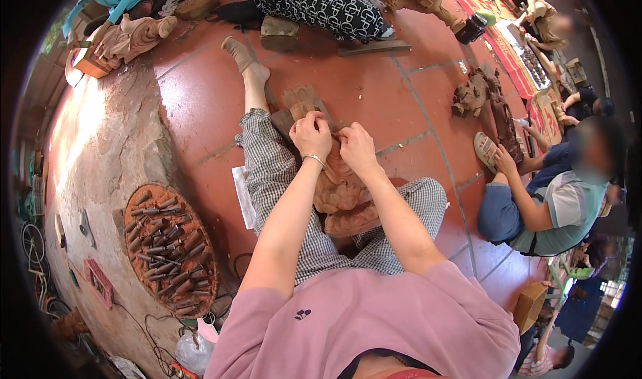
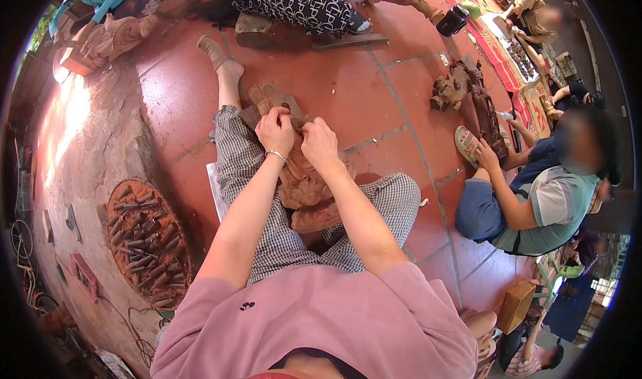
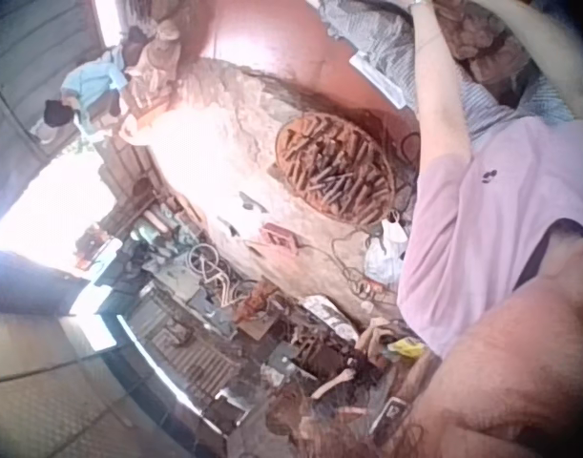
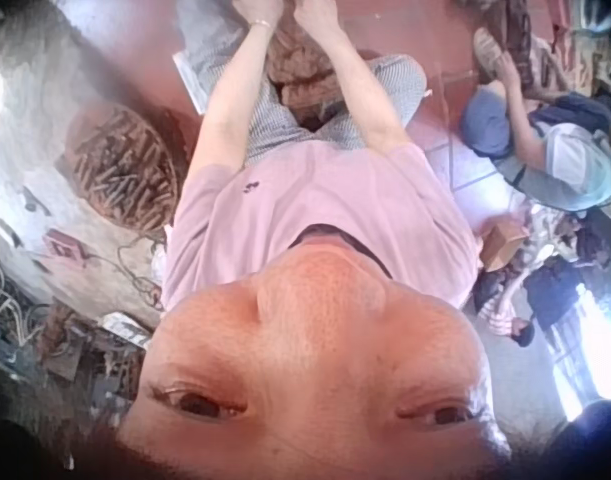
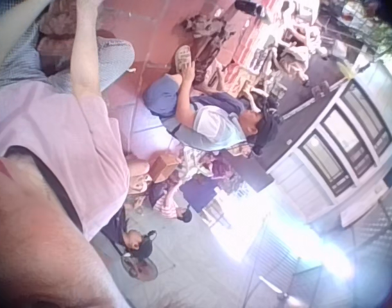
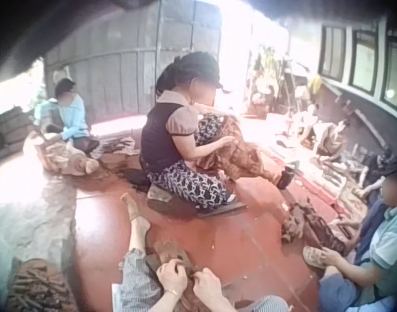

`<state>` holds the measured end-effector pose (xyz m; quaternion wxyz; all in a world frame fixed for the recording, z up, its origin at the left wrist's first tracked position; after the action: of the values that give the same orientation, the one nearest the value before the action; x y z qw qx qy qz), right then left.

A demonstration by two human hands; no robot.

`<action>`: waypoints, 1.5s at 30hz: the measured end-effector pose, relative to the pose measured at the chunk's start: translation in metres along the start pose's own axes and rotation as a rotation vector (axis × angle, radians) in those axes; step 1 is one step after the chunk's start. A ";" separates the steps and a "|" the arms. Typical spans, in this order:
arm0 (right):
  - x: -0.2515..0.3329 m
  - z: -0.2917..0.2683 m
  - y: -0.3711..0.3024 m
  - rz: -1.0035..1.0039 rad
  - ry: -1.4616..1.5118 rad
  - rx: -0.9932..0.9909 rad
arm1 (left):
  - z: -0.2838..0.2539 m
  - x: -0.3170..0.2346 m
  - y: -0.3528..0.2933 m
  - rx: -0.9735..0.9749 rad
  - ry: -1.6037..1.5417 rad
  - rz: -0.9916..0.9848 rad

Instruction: The person sits on the floor and carves a wooden figurine using a small carving tool. They hold the wood steady with one hand while shaping details with the other, occasionally rotating the piece to access different angles.

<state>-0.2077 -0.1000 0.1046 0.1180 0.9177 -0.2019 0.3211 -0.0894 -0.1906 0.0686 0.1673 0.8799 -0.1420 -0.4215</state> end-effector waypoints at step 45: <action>0.015 -0.009 -0.045 0.046 -0.281 0.102 | 0.002 0.009 -0.002 0.039 -0.084 -0.017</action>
<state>-0.1817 -0.0612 0.1175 0.0343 0.9535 -0.2208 0.2022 -0.0854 -0.1925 0.0598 0.1404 0.8658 -0.1495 -0.4564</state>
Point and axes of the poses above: each hand's wrist, its own y-axis towards the middle knuckle, its own z-axis out of the palm, x = y × z, the point moved 8 cm from there along y, towards the middle knuckle, and after that the axes turned 7 degrees about z, right-handed, at the moved point
